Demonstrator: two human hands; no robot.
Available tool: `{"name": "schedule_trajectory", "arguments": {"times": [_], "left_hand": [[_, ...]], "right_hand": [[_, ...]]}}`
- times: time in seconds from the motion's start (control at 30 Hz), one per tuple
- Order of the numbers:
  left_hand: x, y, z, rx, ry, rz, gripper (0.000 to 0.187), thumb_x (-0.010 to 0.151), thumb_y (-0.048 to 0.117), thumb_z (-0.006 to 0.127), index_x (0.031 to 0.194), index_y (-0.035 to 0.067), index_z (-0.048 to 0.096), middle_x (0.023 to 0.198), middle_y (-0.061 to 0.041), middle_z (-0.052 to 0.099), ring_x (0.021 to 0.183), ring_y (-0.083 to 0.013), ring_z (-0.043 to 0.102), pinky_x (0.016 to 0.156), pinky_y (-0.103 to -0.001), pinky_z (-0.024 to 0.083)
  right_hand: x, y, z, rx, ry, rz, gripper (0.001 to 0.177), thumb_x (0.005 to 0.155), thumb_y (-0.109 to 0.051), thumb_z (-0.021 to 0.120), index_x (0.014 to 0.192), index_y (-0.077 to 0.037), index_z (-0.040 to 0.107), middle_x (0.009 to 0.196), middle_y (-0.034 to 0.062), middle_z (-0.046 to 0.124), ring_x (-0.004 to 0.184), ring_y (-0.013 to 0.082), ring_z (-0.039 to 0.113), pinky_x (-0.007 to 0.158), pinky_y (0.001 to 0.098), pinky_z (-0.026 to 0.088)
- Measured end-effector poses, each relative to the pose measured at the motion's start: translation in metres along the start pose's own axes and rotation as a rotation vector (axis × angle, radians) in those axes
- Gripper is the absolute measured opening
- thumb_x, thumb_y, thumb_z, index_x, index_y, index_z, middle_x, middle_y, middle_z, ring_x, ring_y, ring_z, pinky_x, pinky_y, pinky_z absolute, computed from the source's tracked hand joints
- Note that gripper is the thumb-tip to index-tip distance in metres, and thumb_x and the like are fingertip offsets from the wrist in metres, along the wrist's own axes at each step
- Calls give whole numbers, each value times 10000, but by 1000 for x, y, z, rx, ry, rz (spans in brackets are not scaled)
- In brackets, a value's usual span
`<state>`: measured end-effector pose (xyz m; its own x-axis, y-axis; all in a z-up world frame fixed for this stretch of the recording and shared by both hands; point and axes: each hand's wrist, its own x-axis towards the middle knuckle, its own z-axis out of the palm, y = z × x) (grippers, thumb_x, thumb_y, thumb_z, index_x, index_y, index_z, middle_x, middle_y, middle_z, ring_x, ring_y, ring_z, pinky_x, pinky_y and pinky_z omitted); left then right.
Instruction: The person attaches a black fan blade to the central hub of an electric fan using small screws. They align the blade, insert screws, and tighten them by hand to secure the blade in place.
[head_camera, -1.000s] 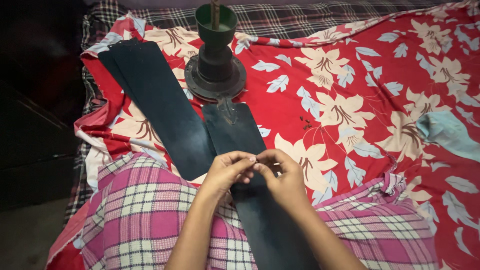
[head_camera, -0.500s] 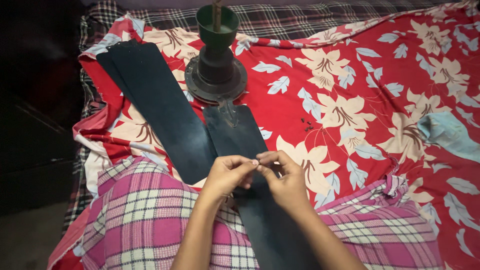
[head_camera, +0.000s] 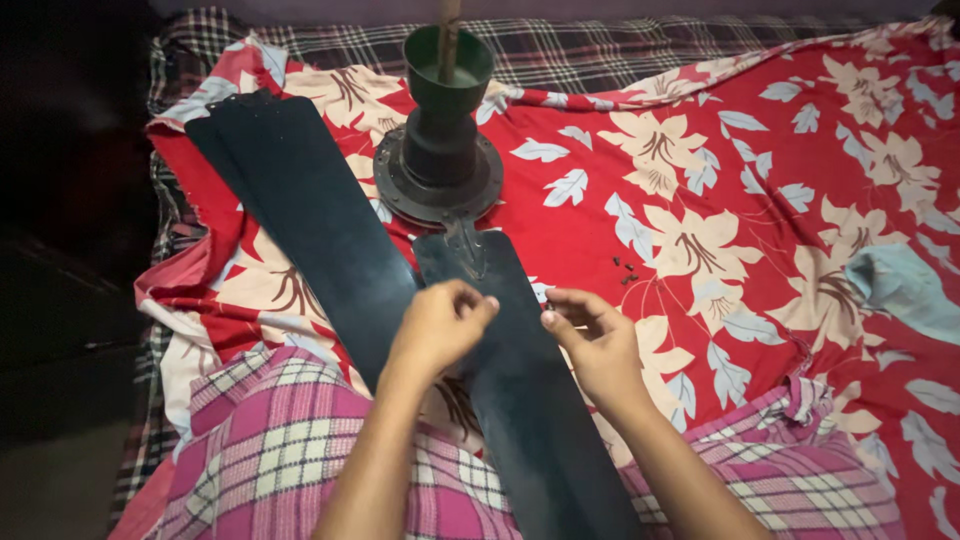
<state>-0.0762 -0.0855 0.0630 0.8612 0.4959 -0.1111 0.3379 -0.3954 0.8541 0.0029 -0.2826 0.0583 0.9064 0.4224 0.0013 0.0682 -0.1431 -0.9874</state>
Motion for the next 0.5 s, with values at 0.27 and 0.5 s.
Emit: {"name": "schedule_trajectory", "arguments": {"times": [0.27, 0.5], "left_hand": [[72, -39, -32, -118, 191, -28, 306, 838, 325, 743, 981, 59, 791, 801, -119, 764, 746, -212, 733, 719, -338, 559], [116, -73, -39, -210, 278, -94, 282, 854, 307, 743, 965, 51, 783, 824, -90, 781, 769, -172, 753, 731, -321, 562]], "right_hand": [[30, 21, 22, -57, -13, 108, 264, 898, -127, 762, 1149, -45, 766, 911, 2, 710, 821, 70, 609, 775, 232, 499], [76, 42, 41, -60, -85, 169, 242, 902, -125, 744, 1130, -46, 733, 886, -26, 704, 811, 54, 625, 736, 216, 506]]}}
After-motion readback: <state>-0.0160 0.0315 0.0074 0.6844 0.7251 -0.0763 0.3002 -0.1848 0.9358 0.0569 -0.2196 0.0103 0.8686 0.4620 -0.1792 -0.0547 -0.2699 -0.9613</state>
